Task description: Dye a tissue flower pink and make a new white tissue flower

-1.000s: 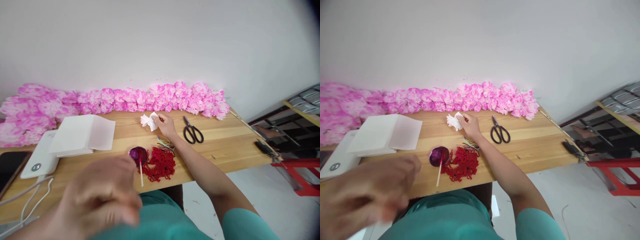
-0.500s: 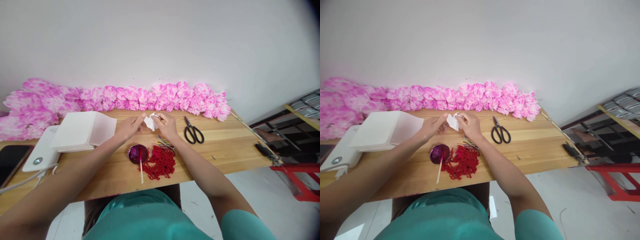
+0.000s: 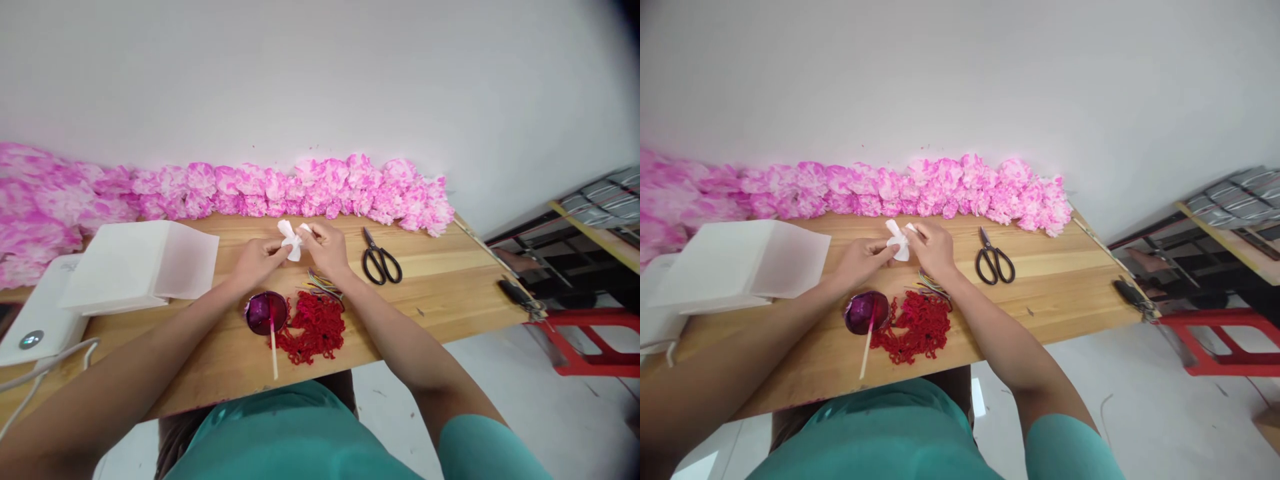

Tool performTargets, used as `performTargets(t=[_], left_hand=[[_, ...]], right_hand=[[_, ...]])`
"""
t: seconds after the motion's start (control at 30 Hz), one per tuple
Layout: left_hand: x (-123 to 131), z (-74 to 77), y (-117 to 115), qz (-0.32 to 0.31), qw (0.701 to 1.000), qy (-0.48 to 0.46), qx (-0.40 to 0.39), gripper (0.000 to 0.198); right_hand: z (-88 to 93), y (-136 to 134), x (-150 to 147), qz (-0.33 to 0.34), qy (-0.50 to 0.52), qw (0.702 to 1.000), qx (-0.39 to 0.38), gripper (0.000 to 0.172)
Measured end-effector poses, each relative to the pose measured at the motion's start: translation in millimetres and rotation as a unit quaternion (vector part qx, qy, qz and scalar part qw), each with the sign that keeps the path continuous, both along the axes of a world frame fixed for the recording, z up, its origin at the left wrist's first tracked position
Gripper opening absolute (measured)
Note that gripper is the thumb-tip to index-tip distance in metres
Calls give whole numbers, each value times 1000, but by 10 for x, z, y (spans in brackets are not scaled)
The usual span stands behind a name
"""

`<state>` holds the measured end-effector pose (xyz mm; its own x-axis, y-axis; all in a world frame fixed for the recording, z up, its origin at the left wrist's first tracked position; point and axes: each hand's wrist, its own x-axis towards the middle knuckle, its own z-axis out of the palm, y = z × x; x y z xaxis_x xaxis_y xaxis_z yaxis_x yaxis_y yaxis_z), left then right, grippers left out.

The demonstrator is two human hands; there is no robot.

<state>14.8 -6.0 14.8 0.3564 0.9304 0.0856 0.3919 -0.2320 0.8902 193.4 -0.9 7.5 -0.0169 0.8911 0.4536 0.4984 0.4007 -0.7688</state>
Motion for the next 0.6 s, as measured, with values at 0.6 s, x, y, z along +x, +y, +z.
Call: performTargets(t=[0.6], left_hand=[[-113, -57, 85, 24, 992, -122, -21, 53]], right_hand=[[-2, -26, -20, 26, -36, 998, -50, 25]])
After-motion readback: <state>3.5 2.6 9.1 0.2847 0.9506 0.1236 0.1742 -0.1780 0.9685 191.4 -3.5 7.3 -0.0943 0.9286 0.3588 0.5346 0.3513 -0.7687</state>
